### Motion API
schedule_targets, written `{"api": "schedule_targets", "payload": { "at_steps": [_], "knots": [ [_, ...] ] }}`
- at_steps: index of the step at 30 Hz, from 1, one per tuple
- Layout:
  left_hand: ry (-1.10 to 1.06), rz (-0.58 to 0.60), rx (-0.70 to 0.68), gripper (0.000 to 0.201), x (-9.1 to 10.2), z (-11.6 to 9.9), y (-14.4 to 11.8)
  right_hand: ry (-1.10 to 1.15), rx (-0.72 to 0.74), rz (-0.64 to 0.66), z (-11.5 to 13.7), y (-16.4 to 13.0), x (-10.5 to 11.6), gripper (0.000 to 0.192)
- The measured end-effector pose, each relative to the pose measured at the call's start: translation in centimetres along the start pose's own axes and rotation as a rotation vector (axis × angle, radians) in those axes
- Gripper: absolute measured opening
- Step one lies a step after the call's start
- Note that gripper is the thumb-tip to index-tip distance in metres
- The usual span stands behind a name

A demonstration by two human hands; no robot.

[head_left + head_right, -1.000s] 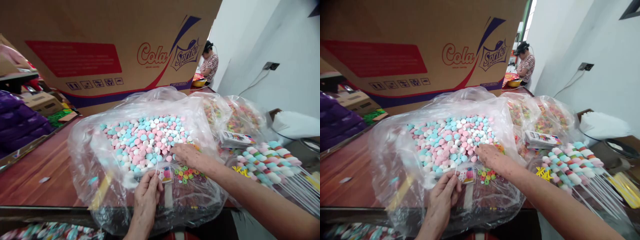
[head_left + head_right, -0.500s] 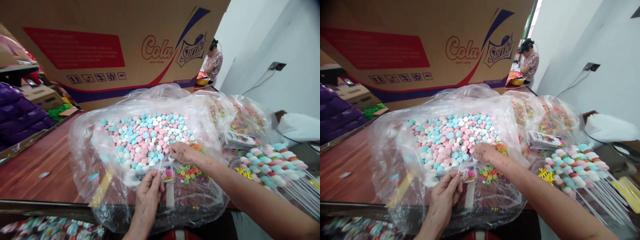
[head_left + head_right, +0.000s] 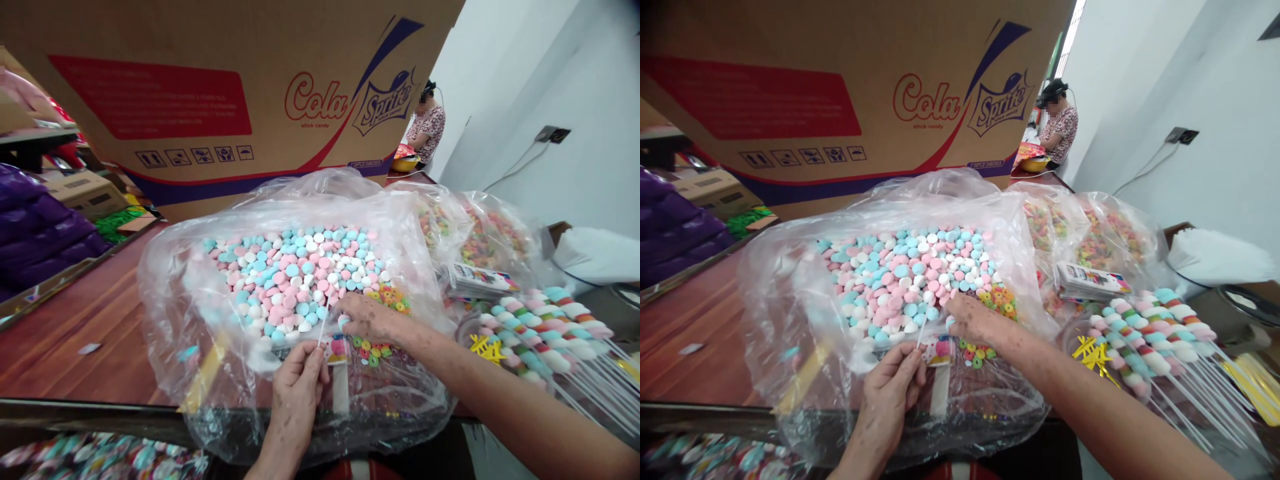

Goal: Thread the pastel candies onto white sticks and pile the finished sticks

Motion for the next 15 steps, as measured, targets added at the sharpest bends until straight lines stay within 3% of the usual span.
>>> {"api": "schedule_targets", "payload": {
  "at_steps": [6,15],
  "knots": [
    [0.16,0.034,-0.072,0.028,0.1,-0.6,-0.1,0.336,-0.095,-0.131,-1.6,-1.1,2.0,0.009],
    [0.493,-0.038,-0.334,0.019,0.0,-2.6,-0.6,0.847,-0.063,-0.219,-2.6,-2.8,2.8,0.032]
  ]
}}
Point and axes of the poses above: each hand's wrist, its own y-axis towards the middle knuckle, its own x-axis out of the back of the hand, z = x × y, the point moved 7 cm from there along y, towards the middle knuckle, and after that the axes turned 3 degrees about -x, right-handed, at the moved point
